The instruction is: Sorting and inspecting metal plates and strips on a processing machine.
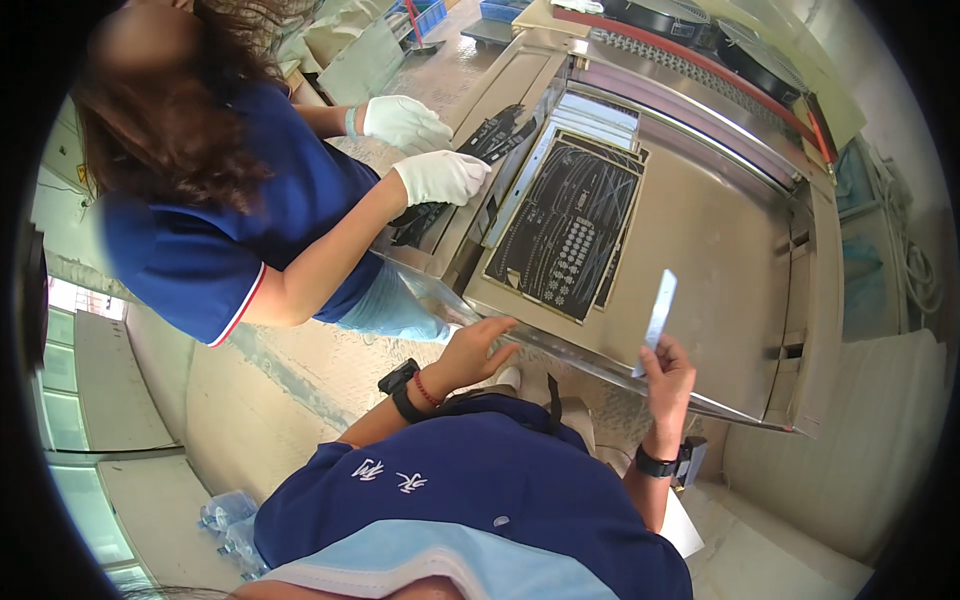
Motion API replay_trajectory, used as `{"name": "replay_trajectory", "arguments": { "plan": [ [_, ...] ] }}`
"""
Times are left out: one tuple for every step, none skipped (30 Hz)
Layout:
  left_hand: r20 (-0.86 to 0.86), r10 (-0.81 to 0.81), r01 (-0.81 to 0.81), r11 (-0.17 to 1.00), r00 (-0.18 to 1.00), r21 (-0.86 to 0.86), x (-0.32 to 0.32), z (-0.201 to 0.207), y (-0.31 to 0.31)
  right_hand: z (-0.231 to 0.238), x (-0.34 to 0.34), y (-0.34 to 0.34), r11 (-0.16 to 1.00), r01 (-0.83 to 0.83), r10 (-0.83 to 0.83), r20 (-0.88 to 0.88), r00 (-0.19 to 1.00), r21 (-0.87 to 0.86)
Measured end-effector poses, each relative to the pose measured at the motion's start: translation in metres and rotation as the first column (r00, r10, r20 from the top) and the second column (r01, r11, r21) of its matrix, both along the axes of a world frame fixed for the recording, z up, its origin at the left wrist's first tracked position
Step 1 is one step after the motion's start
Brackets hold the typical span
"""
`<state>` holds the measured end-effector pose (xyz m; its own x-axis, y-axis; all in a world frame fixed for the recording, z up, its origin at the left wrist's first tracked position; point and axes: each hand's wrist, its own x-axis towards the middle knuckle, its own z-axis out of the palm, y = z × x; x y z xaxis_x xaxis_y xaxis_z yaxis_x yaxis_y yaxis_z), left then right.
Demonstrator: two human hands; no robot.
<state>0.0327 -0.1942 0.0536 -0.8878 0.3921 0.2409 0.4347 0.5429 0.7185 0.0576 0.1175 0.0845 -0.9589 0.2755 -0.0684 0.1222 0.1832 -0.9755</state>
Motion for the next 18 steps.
{"name": "replay_trajectory", "arguments": {
  "plan": [
    [-0.022, 0.015, -0.015, 1.000, 1.000, 0.006, -0.005, 0.000, -0.001, -0.002, -0.004, -0.003, 0.999, -0.037, 0.037, 0.088, 0.995, -0.003],
    [-0.022, 0.016, -0.016, 1.000, 1.000, 0.005, -0.011, -0.002, -0.001, -0.008, -0.010, -0.004, 0.999, -0.038, 0.038, 0.087, 0.995, -0.004],
    [-0.002, 0.046, -0.046, 0.999, 0.999, 0.022, -0.014, -0.005, 0.000, -0.014, -0.014, -0.005, 0.996, -0.083, 0.085, 0.094, 0.992, -0.020],
    [0.019, 0.074, -0.075, 0.996, 0.997, 0.039, -0.017, -0.007, 0.003, -0.016, -0.018, -0.006, 0.991, -0.127, 0.130, 0.101, 0.986, -0.035],
    [0.024, 0.071, -0.072, 0.997, 0.997, 0.040, -0.023, -0.009, 0.005, -0.015, -0.025, -0.007, 0.989, -0.147, 0.148, 0.143, 0.979, -0.018],
    [0.013, 0.117, -0.117, 0.992, 0.993, 0.040, -0.026, -0.009, 0.007, -0.014, -0.031, -0.008, 0.989, -0.149, 0.150, 0.154, 0.977, -0.017],
    [0.000, 0.152, -0.152, 0.988, 0.988, 0.036, -0.027, -0.010, 0.012, -0.016, -0.036, -0.006, 0.977, -0.208, 0.213, 0.143, 0.966, -0.048],
    [0.007, 0.145, -0.145, 0.989, 0.989, 0.034, -0.025, -0.011, 0.016, -0.020, -0.038, -0.004, 0.960, -0.267, 0.276, 0.128, 0.953, -0.080],
    [0.033, 0.178, -0.180, 0.982, 0.983, 0.058, -0.027, -0.012, 0.020, -0.026, -0.043, -0.003, 0.947, -0.277, 0.299, 0.135, 0.945, -0.160],
    [0.057, 0.212, -0.216, 0.973, 0.976, 0.080, -0.029, -0.013, 0.024, -0.031, -0.045, 0.004, 0.947, -0.279, 0.301, 0.128, 0.945, -0.162],
    [0.058, 0.225, -0.229, 0.970, 0.973, 0.087, -0.026, -0.014, 0.032, -0.036, -0.043, 0.013, 0.940, -0.312, 0.331, 0.155, 0.931, -0.135],
    [0.085, 0.243, -0.251, 0.962, 0.966, 0.108, -0.026, -0.020, 0.038, -0.040, -0.044, 0.018, 0.927, -0.357, 0.372, 0.171, 0.912, -0.114],
    [0.078, 0.219, -0.228, 0.966, 0.973, 0.123, -0.027, -0.029, 0.045, -0.041, -0.041, 0.023, 0.919, -0.376, 0.391, 0.142, 0.909, -0.123],
    [0.064, 0.195, -0.203, 0.969, 0.979, 0.139, -0.035, -0.033, 0.049, -0.039, -0.035, 0.029, 0.928, -0.332, 0.356, 0.136, 0.925, -0.171],
    [0.107, 0.183, -0.199, 0.966, 0.977, 0.166, -0.032, -0.033, 0.062, -0.038, -0.024, 0.035, 0.938, -0.269, 0.305, 0.156, 0.939, -0.219],
    [0.153, 0.164, -0.192, 0.962, 0.975, 0.195, -0.031, -0.032, 0.068, -0.041, -0.028, 0.031, 0.937, -0.268, 0.304, 0.149, 0.941, -0.223],
    [0.140, 0.218, -0.243, 0.949, 0.966, 0.202, -0.035, -0.034, 0.055, -0.043, -0.034, 0.022, 0.929, -0.282, 0.324, 0.159, 0.933, -0.240],
    [0.128, 0.265, -0.289, 0.928, 0.956, 0.234, -0.030, -0.036, 0.056, -0.044, -0.032, 0.030, 0.928, -0.287, 0.334, 0.187, 0.924, -0.239]
  ]
}}
